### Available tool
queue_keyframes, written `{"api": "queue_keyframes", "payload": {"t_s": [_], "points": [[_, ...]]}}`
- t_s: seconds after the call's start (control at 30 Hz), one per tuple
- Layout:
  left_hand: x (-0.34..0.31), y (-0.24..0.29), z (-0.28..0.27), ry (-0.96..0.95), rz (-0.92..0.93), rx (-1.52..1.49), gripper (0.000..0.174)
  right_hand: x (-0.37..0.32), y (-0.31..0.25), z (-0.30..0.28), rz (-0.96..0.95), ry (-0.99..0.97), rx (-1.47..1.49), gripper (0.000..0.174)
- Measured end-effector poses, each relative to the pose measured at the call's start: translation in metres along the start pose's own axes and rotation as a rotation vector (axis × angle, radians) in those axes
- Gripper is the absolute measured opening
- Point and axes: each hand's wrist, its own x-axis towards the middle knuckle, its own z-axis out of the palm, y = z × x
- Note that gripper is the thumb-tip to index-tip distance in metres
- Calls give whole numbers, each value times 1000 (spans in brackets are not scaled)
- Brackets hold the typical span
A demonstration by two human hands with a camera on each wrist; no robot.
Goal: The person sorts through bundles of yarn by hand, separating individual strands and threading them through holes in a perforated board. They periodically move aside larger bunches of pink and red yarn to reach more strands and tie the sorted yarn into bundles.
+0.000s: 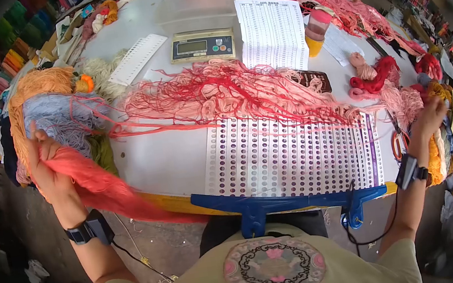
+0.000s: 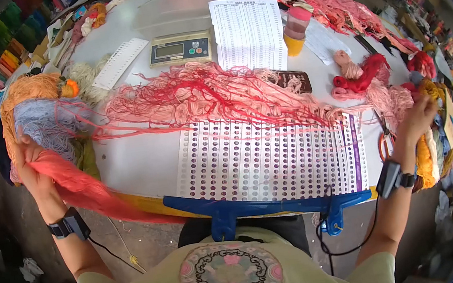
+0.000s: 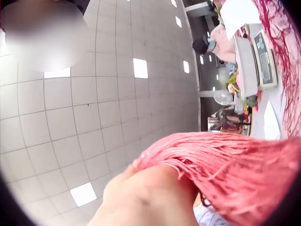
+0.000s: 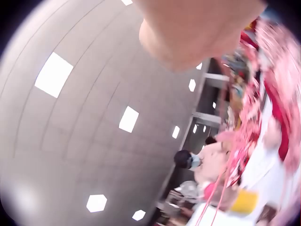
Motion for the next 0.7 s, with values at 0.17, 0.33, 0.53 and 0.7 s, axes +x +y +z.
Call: {"api": "queue_keyframes", "payload": {"t_s": [0.17, 0.33, 0.53, 0.7], "points": [[-25, -106, 49, -174, -466, -57, 36, -102, -79, 78, -336, -785, -82, 21], [-39, -218, 62, -244, -891, 663, 25, -262, -130, 153, -204, -1407, -48, 10], [-55, -287, 33, -532, -963, 1096, 29, -324, -97, 196, -117, -1465, 16, 6], [-62, -297, 22, -410, -1000, 884, 32, -323, -91, 196, -12, -1510, 51, 8]]}}
